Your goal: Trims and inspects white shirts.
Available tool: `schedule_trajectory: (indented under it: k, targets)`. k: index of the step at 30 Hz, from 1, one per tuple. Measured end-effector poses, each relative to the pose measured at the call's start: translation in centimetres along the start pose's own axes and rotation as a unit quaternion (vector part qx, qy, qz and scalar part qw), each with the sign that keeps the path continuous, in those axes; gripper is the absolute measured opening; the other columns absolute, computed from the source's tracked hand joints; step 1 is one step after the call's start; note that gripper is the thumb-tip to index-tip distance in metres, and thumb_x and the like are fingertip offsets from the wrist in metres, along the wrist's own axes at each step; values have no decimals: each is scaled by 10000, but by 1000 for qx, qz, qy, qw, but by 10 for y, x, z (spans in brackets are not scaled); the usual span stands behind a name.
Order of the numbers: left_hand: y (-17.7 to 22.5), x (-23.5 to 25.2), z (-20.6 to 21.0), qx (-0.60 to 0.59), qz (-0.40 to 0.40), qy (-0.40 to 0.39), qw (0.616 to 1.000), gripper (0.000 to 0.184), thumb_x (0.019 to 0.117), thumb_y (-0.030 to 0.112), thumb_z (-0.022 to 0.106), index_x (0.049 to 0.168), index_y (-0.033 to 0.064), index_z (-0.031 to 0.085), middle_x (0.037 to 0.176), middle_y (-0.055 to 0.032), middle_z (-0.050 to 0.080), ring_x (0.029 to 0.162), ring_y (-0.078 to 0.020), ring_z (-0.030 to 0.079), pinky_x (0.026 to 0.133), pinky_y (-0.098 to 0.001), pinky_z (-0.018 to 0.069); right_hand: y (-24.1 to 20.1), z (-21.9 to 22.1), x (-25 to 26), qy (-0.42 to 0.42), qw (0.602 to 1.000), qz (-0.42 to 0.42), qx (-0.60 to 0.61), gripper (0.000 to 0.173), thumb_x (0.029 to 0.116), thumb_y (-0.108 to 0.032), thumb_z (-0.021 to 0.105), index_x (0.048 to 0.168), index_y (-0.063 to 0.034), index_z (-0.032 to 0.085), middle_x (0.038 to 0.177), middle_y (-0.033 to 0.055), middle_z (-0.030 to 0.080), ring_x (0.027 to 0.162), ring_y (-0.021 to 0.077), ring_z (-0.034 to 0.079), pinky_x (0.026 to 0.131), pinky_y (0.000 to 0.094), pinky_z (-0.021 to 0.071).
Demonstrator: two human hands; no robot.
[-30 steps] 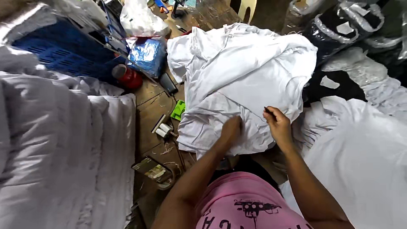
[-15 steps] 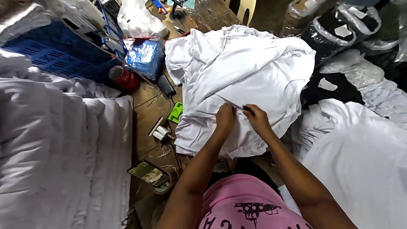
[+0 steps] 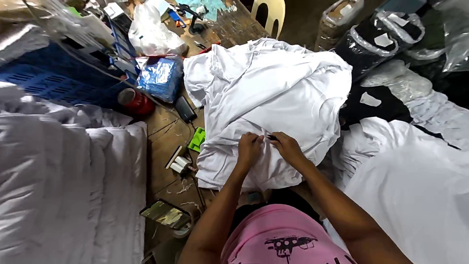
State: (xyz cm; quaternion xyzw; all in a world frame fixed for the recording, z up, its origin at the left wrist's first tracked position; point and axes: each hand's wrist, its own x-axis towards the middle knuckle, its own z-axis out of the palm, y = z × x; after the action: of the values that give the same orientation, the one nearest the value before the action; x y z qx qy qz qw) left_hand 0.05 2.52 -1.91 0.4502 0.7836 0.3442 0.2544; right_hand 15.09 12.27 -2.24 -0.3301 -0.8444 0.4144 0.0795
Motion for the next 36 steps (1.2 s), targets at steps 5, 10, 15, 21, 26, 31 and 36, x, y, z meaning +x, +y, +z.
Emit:
schedule_trajectory:
  k: [5, 10, 15, 21, 26, 31, 36]
  targets:
    - [-5, -14, 1, 3, 45, 20, 999, 262, 998, 156, 610, 922, -53, 749, 914, -195, 703, 921, -319, 662, 869, -463, 519, -8, 3, 3, -21, 997, -41, -69, 346, 1062, -178, 531, 1291, 58, 637, 1191, 256, 683, 1130, 413, 664, 996, 540, 510]
    - [12, -18, 9, 3, 90, 62, 994, 208, 963, 122, 652, 894, -45, 755, 894, -186, 702, 893, -317, 663, 846, -455, 529, -6, 0, 8, 38, 994, -82, -59, 254, 1023, -105, 579, 1191, 41, 704, 1044, 233, 720, 1000, 397, 705, 904, 537, 552]
    - [5, -20, 7, -13, 89, 80, 993, 216, 969, 126, 642, 884, -37, 755, 871, -162, 701, 882, -279, 660, 835, -429, 526, -9, -7, 7, -13, 996, -64, -54, 307, 1043, -164, 574, 1242, 55, 656, 1108, 246, 696, 1076, 407, 677, 955, 544, 526]
    - [20, -24, 9, 54, 49, 44, 996, 287, 976, 218, 660, 1018, -56, 735, 1005, -220, 701, 970, -347, 676, 895, -481, 543, -3, 1, 7, 69, 992, -97, -50, 236, 1007, -70, 596, 1178, 53, 702, 1038, 231, 722, 992, 390, 712, 896, 533, 564]
    - [54, -7, -17, 99, 4, -273, 957, 451, 1024, 136, 555, 1456, 13, 514, 1075, -245, 695, 992, -394, 680, 914, -567, 523, -6, -38, -7, 181, 980, -44, 77, 270, 1044, -90, 555, 1227, 78, 661, 1105, 220, 715, 976, 306, 715, 905, 472, 574]
    - [48, 73, -107, -355, 110, 141, 918, 363, 1023, 29, 510, 1376, -55, 520, 1317, -49, 630, 1175, -59, 602, 1036, -287, 498, -17, -92, -31, 346, 920, -130, 133, 294, 1068, -159, 516, 1216, 80, 603, 1028, 108, 681, 816, 60, 636, 746, 240, 555]
    - [49, 54, -107, -91, 74, 134, 984, 406, 1026, 161, 587, 1318, -120, 559, 1248, -206, 662, 1128, -215, 657, 997, -387, 529, -13, -75, -32, 320, 932, -116, 126, 261, 1051, -127, 535, 1193, 77, 615, 987, 115, 679, 790, 81, 630, 738, 254, 554]
